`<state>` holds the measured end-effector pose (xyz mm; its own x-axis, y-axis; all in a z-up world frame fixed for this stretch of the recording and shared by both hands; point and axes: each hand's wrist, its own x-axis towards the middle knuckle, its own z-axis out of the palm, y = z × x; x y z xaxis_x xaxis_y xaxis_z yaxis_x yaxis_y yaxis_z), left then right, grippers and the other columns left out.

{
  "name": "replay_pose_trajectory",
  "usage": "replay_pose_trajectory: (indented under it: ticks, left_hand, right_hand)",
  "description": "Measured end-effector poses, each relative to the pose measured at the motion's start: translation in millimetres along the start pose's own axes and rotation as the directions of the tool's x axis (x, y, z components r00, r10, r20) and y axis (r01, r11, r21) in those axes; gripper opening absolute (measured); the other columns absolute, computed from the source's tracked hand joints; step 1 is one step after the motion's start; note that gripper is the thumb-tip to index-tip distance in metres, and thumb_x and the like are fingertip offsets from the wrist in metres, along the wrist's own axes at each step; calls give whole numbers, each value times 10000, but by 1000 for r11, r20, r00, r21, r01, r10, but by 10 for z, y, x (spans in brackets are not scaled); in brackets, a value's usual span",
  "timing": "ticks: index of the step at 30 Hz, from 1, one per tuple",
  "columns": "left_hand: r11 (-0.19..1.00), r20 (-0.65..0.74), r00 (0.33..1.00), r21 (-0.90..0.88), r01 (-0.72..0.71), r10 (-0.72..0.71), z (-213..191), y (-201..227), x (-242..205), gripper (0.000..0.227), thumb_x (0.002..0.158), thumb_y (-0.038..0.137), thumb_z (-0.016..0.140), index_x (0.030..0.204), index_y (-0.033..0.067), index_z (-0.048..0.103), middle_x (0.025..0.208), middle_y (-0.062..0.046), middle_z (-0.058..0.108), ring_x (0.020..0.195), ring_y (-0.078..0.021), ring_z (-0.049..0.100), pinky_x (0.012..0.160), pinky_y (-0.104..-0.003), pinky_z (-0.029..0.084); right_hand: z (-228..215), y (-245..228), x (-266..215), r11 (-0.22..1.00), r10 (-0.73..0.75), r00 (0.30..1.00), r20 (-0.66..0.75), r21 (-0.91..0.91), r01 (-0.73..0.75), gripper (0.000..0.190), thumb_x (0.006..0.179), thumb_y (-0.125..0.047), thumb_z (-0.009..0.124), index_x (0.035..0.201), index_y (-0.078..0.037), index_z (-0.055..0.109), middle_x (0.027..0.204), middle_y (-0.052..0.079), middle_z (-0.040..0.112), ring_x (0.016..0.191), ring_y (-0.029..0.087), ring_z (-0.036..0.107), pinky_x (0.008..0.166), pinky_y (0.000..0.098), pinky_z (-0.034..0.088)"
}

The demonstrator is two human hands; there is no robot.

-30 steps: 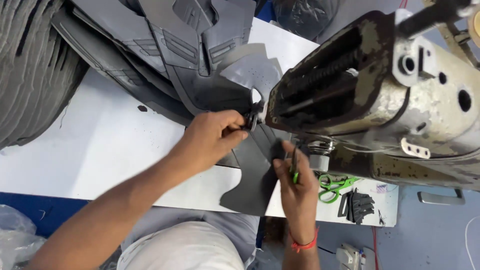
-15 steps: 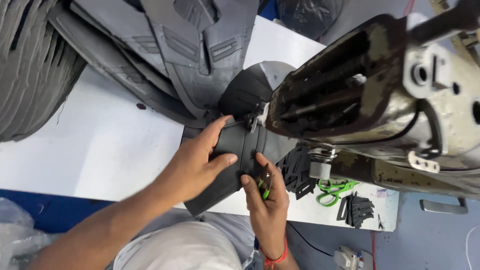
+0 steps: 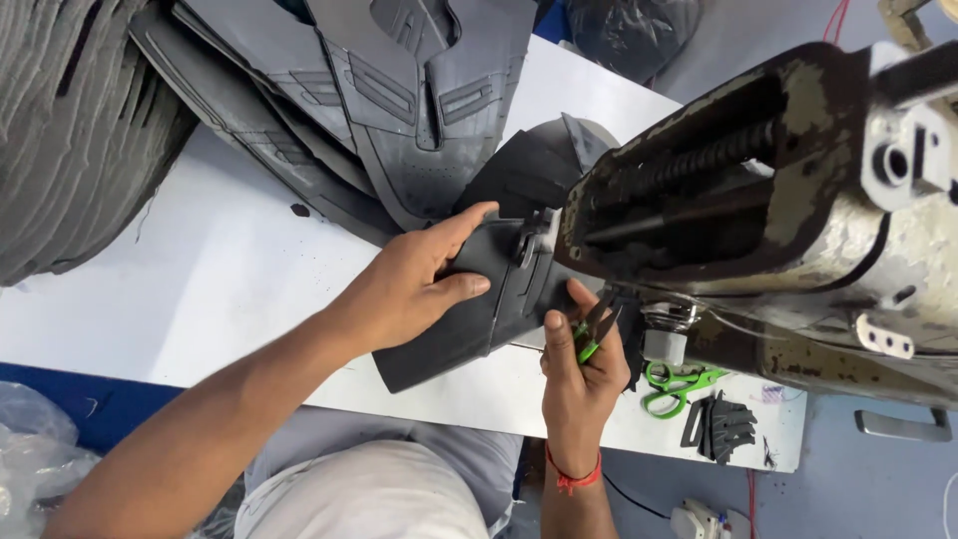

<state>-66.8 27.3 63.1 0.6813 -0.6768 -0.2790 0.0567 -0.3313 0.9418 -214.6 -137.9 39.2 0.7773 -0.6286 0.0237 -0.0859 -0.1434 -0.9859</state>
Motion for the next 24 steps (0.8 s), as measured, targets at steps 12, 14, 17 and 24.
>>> replay_pose_trajectory:
  ticks: [12, 14, 17, 24]
  left_hand:
    - [974, -67, 974, -42, -222, 219, -90, 47, 339, 690, 905, 75, 714, 1531, 52, 422, 997, -144, 736, 900, -134, 632, 831, -268, 502]
    - [975, -76, 974, -44, -217, 213, -106, 90, 397, 643, 902, 75, 704, 1494, 61, 455, 989, -126, 745, 898, -111, 681, 814, -275, 523]
    - [910, -23, 944, -260, -323, 329, -76, -158, 622, 581, 937, 15, 662, 1477, 26, 448, 1136, -117, 761, 1037, -108, 685, 899, -280, 532]
    - [915, -162, 913, 227, -333, 373, 4, 166, 415, 584, 977, 93, 666, 1511, 75, 430, 1122, -153, 728, 1010, -242, 723, 785, -358, 564]
  right_hand:
    - [77, 101, 356, 998, -37, 998, -43, 45, 39, 139, 1012, -129, 721, 1071, -26, 650, 712, -65, 554, 577, 2, 448, 491, 188, 335]
    - [57, 132, 405, 997, -66, 997, -44, 43, 68, 132, 1015, -129, 735, 1012, -33, 644, 709, -61, 546, 584, 7, 438, 497, 190, 321]
    - [-165, 528, 469, 996, 8, 998, -64, 89, -3, 133, 1034, -167, 691, 1010, -37, 672, 728, -55, 571, 598, 7, 447, 510, 183, 329]
    - [-1106, 752, 688, 937, -274, 956, -106, -252, 241, 107, 1037, -128, 670, 1038, -24, 647, 860, 24, 633, 740, 103, 585, 629, 219, 451]
